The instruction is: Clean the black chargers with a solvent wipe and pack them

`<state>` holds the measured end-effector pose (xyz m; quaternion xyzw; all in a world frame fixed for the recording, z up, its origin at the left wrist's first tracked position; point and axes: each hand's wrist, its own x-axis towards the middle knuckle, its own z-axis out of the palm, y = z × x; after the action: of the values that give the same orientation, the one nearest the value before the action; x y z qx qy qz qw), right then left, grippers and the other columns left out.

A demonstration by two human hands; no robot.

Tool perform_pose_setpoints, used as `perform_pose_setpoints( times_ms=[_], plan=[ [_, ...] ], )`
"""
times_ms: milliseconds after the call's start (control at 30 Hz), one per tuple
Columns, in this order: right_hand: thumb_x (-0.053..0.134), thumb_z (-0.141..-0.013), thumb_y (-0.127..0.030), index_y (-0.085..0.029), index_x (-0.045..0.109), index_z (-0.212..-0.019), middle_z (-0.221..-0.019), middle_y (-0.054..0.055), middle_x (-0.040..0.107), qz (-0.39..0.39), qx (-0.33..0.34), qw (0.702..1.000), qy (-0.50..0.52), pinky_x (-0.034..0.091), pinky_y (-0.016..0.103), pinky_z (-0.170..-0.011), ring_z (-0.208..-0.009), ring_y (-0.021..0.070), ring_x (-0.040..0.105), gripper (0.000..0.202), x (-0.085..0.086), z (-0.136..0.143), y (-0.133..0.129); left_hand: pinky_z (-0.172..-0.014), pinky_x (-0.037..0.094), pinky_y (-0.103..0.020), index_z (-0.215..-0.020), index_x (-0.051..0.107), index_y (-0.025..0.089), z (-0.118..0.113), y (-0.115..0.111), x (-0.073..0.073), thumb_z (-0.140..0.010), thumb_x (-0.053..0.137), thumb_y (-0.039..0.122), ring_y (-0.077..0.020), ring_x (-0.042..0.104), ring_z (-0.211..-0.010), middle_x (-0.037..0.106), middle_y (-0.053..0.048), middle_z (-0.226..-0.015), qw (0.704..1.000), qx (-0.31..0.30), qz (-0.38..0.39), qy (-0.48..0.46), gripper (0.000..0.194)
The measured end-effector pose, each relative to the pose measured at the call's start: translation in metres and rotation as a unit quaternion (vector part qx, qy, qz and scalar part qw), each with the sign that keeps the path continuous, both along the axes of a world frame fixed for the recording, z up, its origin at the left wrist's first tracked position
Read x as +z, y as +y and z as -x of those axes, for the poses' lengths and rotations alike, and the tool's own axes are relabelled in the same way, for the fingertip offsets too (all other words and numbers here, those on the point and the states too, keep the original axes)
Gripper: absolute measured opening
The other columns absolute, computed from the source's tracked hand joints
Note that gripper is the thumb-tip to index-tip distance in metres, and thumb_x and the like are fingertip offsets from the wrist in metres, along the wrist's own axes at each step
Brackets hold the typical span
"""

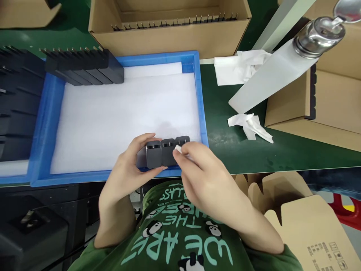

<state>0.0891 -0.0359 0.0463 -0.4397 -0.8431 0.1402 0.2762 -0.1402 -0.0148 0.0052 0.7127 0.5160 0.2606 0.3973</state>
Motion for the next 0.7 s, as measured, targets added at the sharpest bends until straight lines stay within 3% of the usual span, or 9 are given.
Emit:
perform_pose_setpoints(
  times_ms=[100,200,300,467,633,700],
  plan=[
    [0.048,-0.092,0.0,-0.011,0.056,-0.125,-0.098,0.01,0.062,-0.05,0.013,0.999,-0.018,0.057,0.032,-0.078,-0.091,0.019,0.06,0.036,-0.01,0.005,0.003,-0.113,0.044,-0.043,-0.143,0.043,0.029,-0.008,0.003,0.003,-0.076,0.086,0.04,-0.0272,0.053,-0.135,0.056,-0.008,-0.144,0.999,0.004,-0.053,0.006,0.08],
    [0.049,-0.092,0.0,-0.01,0.059,-0.121,-0.097,0.01,0.062,-0.018,0.023,0.999,-0.027,0.057,0.033,-0.076,-0.09,0.0196,0.061,0.032,-0.008,0.002,-0.005,-0.112,0.045,-0.043,-0.137,0.051,0.028,-0.018,0.008,0.004,-0.077,0.085,0.035,-0.025,0.056,-0.131,0.062,-0.006,-0.138,0.996,-0.014,-0.093,-0.008,0.068],
    [0.052,-0.092,-0.001,-0.011,0.062,-0.114,-0.102,0.01,0.062,0.038,0.027,0.999,-0.024,0.057,0.032,-0.08,-0.095,0.0184,0.063,0.026,-0.001,-0.001,-0.014,-0.108,0.048,-0.041,-0.129,0.057,0.028,-0.022,0.012,0.002,-0.079,0.083,0.033,-0.0226,0.061,-0.122,0.068,-0.003,-0.128,0.995,-0.031,-0.087,-0.024,0.056],
    [0.058,-0.087,0.003,-0.01,0.062,-0.122,-0.107,0.011,0.063,-0.043,-0.027,0.999,0.009,0.058,0.032,-0.081,-0.097,0.0183,0.064,0.038,-0.007,0.005,-0.011,-0.106,0.049,-0.04,-0.128,0.057,0.026,-0.02,0.014,0.001,-0.079,0.084,0.038,-0.0217,0.062,-0.12,0.069,-0.003,-0.126,0.995,-0.036,-0.083,-0.031,0.057],
    [0.059,-0.086,0.002,-0.012,0.066,-0.114,-0.103,0.01,0.065,0.014,-0.018,1.0,-0.01,0.06,0.033,-0.077,-0.092,0.0189,0.066,0.031,-0.008,0.004,-0.015,-0.105,0.049,-0.041,-0.128,0.056,0.028,-0.02,0.015,0.001,-0.081,0.081,0.038,-0.0236,0.064,-0.119,0.069,-0.004,-0.127,0.995,-0.045,-0.085,-0.033,0.054],
    [0.06,-0.087,0.0,-0.011,0.067,-0.116,-0.105,0.01,0.064,-0.005,-0.026,1.0,-0.001,0.061,0.032,-0.08,-0.095,0.0187,0.066,0.032,-0.008,0.003,-0.016,-0.105,0.049,-0.041,-0.128,0.056,0.028,-0.02,0.015,0.001,-0.082,0.081,0.038,-0.0232,0.064,-0.119,0.069,-0.003,-0.127,0.995,-0.042,-0.087,-0.037,0.053]
  ],
)
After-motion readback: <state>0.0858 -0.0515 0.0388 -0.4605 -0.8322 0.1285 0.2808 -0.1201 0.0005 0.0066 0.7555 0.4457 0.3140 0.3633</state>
